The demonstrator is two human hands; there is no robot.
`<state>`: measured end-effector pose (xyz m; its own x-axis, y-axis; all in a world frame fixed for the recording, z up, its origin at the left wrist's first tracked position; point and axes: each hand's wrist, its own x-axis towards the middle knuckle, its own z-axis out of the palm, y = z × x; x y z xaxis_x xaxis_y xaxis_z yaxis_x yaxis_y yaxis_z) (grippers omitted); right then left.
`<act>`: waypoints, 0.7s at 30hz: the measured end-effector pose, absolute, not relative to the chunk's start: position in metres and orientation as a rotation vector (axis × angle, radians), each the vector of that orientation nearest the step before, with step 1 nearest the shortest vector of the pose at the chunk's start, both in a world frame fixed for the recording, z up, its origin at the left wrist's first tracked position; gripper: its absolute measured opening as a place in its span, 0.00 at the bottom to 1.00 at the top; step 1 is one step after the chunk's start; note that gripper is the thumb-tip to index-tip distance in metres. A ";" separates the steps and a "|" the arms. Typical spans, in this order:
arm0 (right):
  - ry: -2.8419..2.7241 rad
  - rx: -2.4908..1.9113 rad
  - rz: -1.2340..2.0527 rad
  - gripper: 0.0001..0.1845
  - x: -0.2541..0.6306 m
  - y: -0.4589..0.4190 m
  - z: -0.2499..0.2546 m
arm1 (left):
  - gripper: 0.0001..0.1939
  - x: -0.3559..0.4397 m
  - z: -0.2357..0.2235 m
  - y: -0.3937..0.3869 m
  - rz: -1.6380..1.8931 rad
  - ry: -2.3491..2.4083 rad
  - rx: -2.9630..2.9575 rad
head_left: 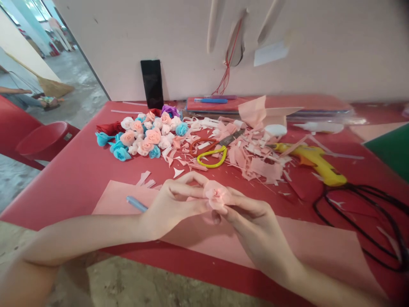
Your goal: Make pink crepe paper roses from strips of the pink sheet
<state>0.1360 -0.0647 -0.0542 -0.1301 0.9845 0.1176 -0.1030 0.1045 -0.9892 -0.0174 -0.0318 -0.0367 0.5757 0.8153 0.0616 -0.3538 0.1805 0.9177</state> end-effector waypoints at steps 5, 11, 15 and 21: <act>-1.192 -0.972 1.378 0.09 0.138 -0.065 -0.053 | 0.13 -0.018 -0.036 -0.030 0.856 0.529 1.111; -0.940 -0.983 1.633 0.10 0.138 -0.063 -0.045 | 0.11 -0.023 -0.044 -0.028 0.853 0.504 1.200; -0.796 -0.945 1.804 0.09 0.136 -0.062 -0.045 | 0.09 -0.023 -0.046 -0.028 0.895 0.550 1.268; -0.713 -0.895 1.902 0.10 0.136 -0.062 -0.045 | 0.05 -0.022 -0.042 -0.029 0.924 0.645 1.265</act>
